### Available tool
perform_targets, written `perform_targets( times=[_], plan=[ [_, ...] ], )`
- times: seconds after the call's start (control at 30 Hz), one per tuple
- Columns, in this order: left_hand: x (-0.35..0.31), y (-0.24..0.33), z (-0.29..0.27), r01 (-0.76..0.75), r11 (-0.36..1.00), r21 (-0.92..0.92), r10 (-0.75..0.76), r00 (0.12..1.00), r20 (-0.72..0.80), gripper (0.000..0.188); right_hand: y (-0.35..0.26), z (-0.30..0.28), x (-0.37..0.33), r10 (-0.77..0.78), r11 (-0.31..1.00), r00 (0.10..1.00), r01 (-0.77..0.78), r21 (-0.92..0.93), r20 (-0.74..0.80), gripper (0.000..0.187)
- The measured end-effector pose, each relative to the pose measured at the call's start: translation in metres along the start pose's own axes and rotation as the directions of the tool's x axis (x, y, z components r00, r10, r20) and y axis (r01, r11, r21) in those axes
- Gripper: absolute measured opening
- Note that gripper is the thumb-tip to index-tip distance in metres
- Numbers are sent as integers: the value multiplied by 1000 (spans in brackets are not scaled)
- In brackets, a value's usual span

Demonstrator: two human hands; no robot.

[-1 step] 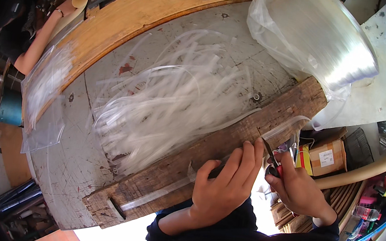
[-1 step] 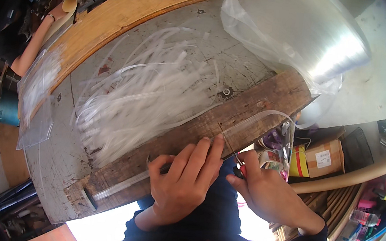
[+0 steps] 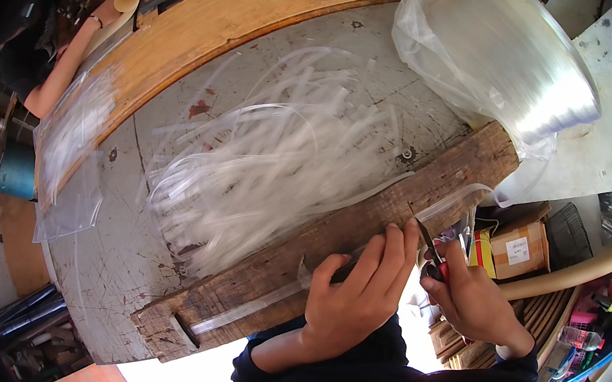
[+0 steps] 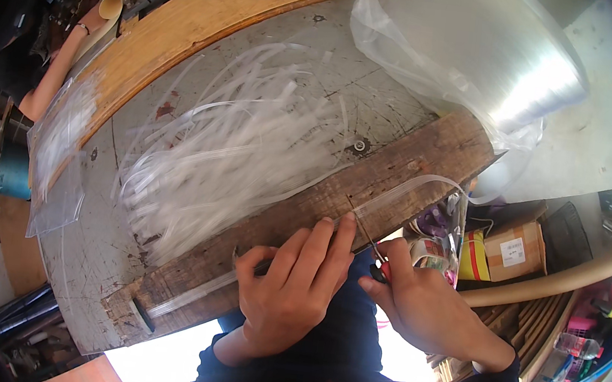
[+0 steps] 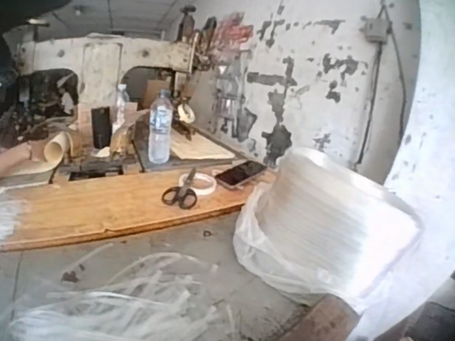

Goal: The person aligns plastic strips along a wooden guide, cuts them to size using a utility knife, and folds the cut strips by hand.

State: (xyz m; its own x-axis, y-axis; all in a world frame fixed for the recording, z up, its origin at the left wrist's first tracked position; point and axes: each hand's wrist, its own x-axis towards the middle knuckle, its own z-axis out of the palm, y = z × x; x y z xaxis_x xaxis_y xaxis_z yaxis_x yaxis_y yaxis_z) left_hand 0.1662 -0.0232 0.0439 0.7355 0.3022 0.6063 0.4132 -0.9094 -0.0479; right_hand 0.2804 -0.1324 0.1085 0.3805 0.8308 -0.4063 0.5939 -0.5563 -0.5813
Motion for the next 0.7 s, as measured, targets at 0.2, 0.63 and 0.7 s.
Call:
perform_targets(
  times=[0.2,0.63,0.7],
  plan=[
    [0,0,0,-3,1000,6,3,1000,12,24,-7,-4,1,41,999,999,-41,-4,18,33],
    [14,3,4,164,981,-101,-157,985,75,11,-8,-16,8,141,975,953,-181,132,267,37],
    [16,1,3,169,980,-109,-160,983,85,11,-11,-22,12,148,955,939,-217,202,309,37]
  ],
)
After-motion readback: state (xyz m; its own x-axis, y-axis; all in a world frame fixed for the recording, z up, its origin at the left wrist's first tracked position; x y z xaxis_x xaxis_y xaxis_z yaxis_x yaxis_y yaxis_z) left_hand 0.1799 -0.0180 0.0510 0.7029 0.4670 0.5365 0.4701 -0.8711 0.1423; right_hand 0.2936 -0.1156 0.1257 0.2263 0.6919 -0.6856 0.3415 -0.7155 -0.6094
